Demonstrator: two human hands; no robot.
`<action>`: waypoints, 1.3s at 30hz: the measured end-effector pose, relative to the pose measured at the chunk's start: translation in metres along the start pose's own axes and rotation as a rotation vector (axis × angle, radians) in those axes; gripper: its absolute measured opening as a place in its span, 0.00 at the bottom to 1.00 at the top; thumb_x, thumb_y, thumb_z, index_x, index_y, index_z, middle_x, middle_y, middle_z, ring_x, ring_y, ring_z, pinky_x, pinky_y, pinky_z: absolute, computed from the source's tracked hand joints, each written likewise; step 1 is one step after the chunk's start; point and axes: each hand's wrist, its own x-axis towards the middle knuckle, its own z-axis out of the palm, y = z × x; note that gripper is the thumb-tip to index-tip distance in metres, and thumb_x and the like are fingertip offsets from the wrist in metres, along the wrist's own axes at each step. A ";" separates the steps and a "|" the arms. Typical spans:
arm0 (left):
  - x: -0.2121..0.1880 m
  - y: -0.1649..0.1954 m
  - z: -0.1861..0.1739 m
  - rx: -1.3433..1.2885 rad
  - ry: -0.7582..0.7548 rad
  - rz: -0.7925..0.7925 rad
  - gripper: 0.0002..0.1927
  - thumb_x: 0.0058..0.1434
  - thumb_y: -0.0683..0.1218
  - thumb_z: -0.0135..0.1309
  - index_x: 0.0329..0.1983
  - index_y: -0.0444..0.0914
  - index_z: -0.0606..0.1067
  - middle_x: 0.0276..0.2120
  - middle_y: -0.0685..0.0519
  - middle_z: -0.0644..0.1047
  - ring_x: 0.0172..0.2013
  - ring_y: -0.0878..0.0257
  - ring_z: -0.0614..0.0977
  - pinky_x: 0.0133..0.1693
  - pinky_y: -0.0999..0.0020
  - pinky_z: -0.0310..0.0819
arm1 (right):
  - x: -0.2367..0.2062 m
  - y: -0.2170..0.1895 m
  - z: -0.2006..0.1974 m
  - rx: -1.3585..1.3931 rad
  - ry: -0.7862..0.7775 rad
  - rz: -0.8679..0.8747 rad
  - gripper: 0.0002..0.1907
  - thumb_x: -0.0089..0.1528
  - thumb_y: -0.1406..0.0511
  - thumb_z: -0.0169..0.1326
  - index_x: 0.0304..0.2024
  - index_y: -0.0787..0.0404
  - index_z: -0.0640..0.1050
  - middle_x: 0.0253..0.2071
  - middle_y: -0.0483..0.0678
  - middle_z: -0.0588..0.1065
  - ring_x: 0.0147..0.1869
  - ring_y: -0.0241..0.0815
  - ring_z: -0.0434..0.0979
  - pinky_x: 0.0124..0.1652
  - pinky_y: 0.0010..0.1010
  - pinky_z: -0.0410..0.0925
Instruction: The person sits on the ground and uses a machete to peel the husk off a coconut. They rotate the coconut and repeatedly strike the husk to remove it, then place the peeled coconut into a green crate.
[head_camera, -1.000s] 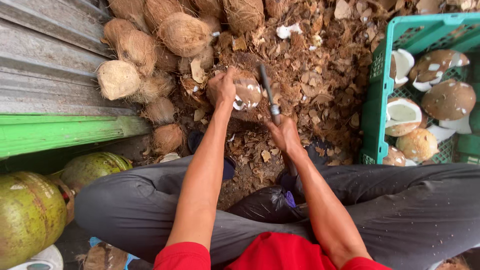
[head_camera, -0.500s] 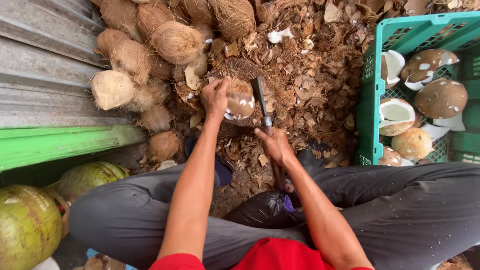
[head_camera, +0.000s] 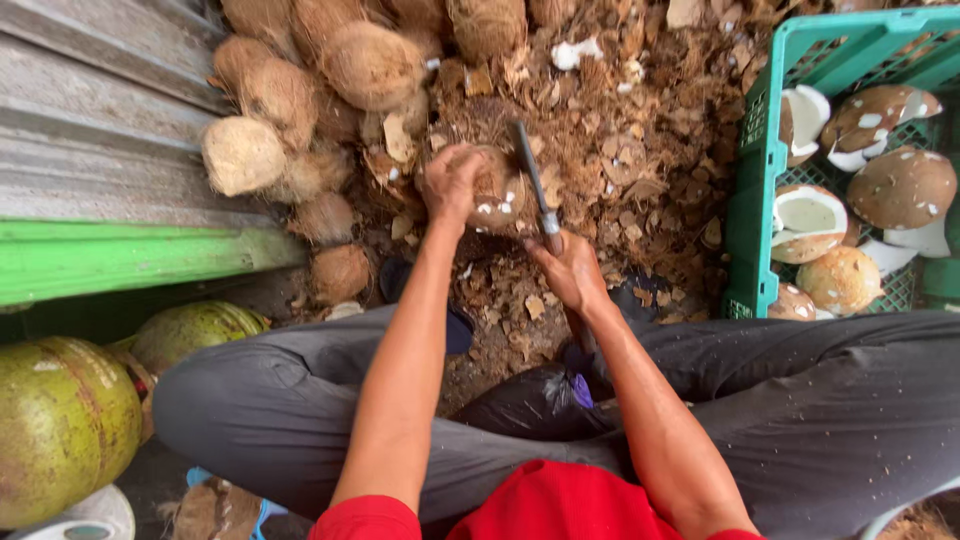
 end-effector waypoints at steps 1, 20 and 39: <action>0.001 0.006 0.005 0.039 0.025 -0.045 0.17 0.56 0.60 0.59 0.40 0.45 0.82 0.36 0.55 0.79 0.38 0.62 0.76 0.42 0.58 0.68 | -0.001 -0.004 -0.005 -0.016 0.020 -0.003 0.22 0.67 0.55 0.57 0.24 0.53 0.64 0.20 0.44 0.65 0.20 0.35 0.63 0.21 0.30 0.62; 0.022 0.028 0.024 0.298 0.081 -0.074 0.19 0.67 0.59 0.50 0.33 0.42 0.82 0.17 0.61 0.70 0.18 0.69 0.67 0.23 0.70 0.60 | 0.001 -0.027 -0.016 0.450 0.265 -0.305 0.20 0.68 0.57 0.56 0.22 0.55 0.69 0.17 0.41 0.68 0.16 0.31 0.65 0.15 0.27 0.63; 0.018 0.023 0.035 0.175 0.091 0.133 0.15 0.66 0.50 0.54 0.30 0.37 0.81 0.21 0.58 0.77 0.25 0.66 0.77 0.31 0.62 0.72 | 0.022 0.006 -0.015 0.176 0.187 -0.072 0.19 0.67 0.56 0.56 0.26 0.56 0.68 0.20 0.43 0.66 0.20 0.34 0.65 0.20 0.32 0.63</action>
